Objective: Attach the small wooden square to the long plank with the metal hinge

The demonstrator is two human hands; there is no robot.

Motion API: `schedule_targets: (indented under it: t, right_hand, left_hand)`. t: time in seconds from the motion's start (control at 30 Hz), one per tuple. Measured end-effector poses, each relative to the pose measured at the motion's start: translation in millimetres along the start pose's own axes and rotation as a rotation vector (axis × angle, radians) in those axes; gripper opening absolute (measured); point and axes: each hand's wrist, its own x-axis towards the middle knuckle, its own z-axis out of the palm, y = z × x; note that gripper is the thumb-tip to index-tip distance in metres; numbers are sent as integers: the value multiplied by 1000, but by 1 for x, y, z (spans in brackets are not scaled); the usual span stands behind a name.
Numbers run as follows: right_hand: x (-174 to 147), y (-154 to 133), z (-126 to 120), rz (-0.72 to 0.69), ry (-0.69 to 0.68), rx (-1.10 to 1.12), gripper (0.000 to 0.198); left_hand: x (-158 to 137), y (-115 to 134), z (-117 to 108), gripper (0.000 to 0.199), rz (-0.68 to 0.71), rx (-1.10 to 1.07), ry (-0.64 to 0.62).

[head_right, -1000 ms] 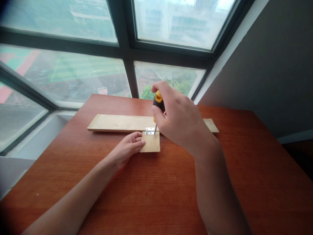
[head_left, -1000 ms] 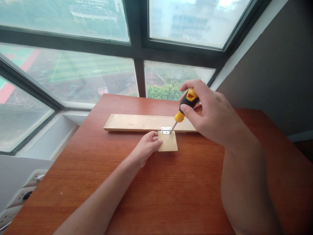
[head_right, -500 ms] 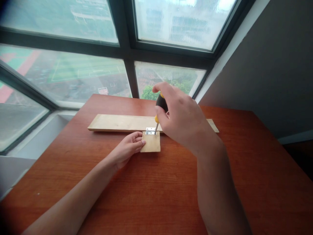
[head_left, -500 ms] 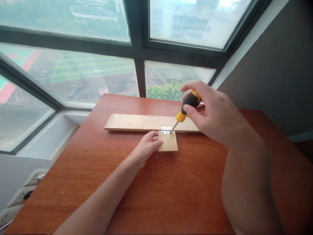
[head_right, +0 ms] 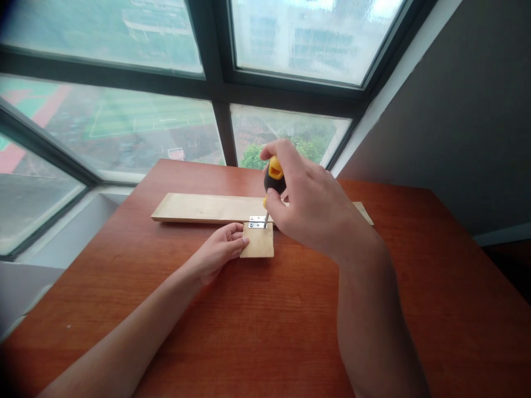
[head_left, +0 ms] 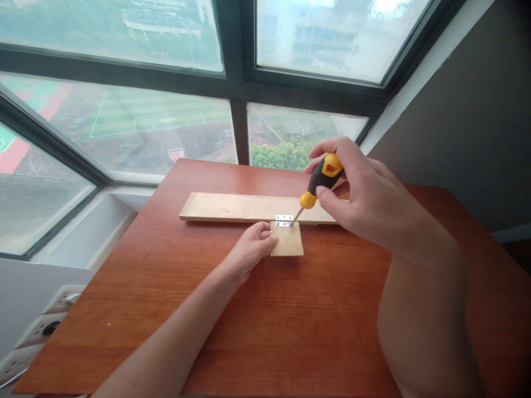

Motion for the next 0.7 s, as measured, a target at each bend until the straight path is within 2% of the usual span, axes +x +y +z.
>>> schedule_targets:
  t: [0.1, 0.2, 0.3, 0.47, 0.7]
  right_hand:
    - [2, 0, 2, 57, 83, -167, 33]
    - [5, -1, 6, 109, 173, -300, 36]
    - [5, -1, 5, 121, 150, -240, 34]
    - [1, 0, -3, 78, 2, -56, 39]
    - [2, 2, -5, 104, 81, -128, 32]
  left_hand:
    - [0, 0, 0, 21, 1, -1, -2]
    - [0, 1, 0, 21, 7, 10, -2]
    - [0, 1, 0, 21, 5, 19, 5]
    - [1, -1, 0, 22, 1, 20, 2]
    - [-1, 2, 2, 19, -6, 67, 22]
